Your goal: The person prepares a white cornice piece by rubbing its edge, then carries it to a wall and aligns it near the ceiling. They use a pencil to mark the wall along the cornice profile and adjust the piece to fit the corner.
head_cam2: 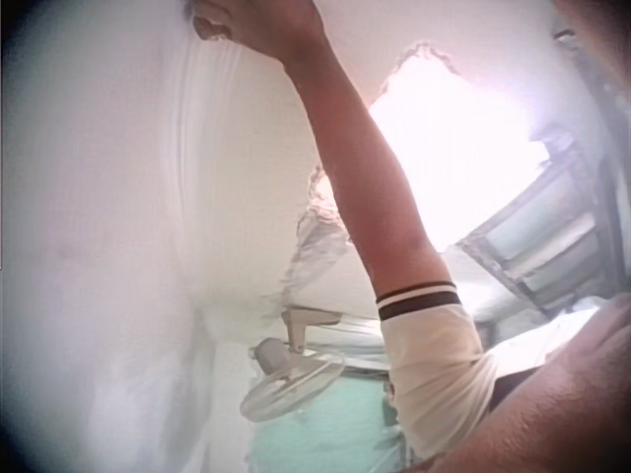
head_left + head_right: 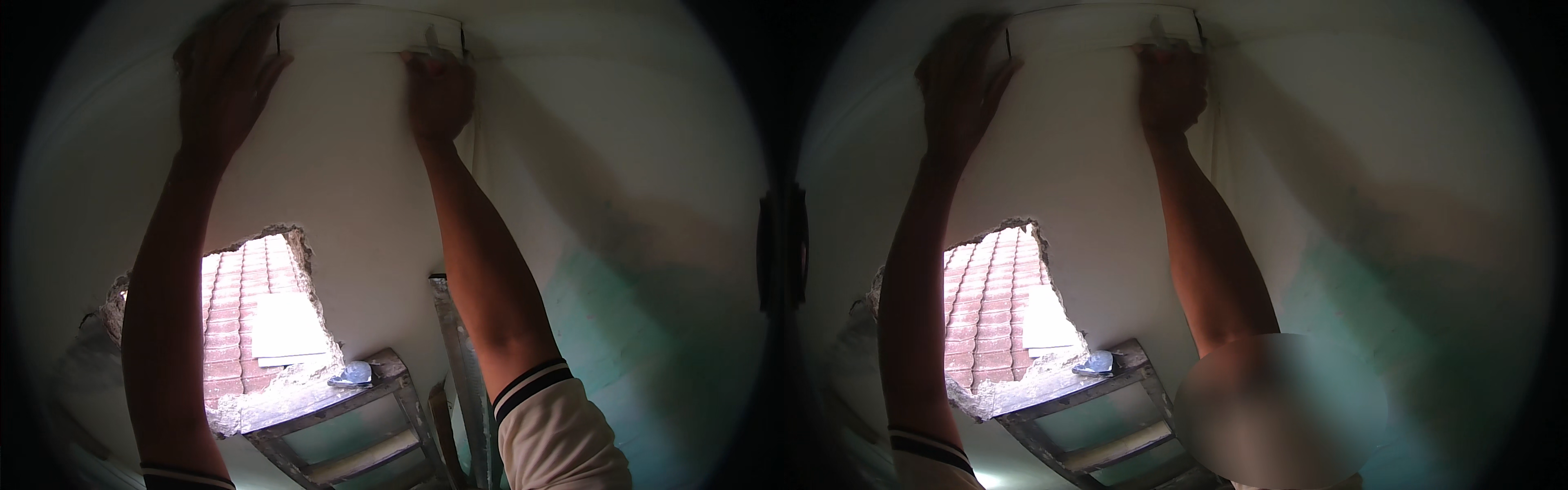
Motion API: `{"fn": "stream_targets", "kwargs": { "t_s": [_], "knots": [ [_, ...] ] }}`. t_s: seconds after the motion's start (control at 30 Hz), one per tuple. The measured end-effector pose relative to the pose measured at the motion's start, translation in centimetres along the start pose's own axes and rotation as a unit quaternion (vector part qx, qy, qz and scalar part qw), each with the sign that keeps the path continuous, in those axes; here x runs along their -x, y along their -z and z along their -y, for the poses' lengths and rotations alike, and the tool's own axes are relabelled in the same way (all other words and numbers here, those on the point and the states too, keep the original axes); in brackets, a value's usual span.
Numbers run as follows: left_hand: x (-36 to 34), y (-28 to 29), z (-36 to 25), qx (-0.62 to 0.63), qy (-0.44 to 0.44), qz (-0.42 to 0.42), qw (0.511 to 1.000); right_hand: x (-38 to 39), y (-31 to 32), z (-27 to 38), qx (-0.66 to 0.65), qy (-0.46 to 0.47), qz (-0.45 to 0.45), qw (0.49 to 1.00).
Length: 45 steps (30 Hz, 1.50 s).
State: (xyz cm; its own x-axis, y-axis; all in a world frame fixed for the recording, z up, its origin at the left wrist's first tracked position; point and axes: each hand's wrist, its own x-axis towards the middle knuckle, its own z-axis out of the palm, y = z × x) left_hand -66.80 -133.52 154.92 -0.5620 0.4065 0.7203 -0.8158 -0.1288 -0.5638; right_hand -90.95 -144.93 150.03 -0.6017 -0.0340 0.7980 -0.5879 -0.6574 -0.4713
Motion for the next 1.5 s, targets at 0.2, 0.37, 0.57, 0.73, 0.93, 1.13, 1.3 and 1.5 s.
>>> {"fn": "stream_targets", "kwargs": {
  "t_s": [0.2, 0.37, 0.57, 0.73, 0.93, 1.13, 1.3, 1.5],
  "knots": [
    [-1.3, 2.2, -1.2, -0.014, 0.022, 0.086, 0.996, 0.0, 0.7, 0.3, 0.0, -0.023, 0.049, 0.999],
    [-1.2, 1.7, -1.3, 0.005, 0.019, 0.055, 0.998, 0.1, 0.3, 0.0, 0.002, -0.008, 0.029, 1.0],
    [-1.2, 1.5, -1.2, -0.003, 0.024, 0.063, 0.998, -0.1, 0.4, 0.0, -0.025, -0.01, 0.034, 0.999],
    [-0.8, 1.3, -0.9, 0.003, 0.017, 0.082, 0.997, 0.1, 0.8, 0.3, -0.044, -0.039, 0.048, 0.997],
    [-0.4, 0.0, 0.2, -0.012, -0.003, 0.011, 1.0, 0.0, 0.8, 0.5, -0.06, -0.065, 0.048, 0.995],
    [-0.5, 0.1, -0.1, -0.033, 0.013, 0.046, 0.998, -0.1, 1.3, 0.7, -0.046, -0.054, 0.055, 0.996],
    [-0.7, 0.2, 0.0, -0.03, 0.005, 0.04, 0.999, -0.1, 1.0, 0.6, -0.039, -0.05, 0.054, 0.997],
    [-0.5, 0.2, -0.1, -0.033, 0.005, 0.046, 0.998, -0.1, 1.2, 0.4, -0.042, -0.048, 0.064, 0.996]
  ]
}}
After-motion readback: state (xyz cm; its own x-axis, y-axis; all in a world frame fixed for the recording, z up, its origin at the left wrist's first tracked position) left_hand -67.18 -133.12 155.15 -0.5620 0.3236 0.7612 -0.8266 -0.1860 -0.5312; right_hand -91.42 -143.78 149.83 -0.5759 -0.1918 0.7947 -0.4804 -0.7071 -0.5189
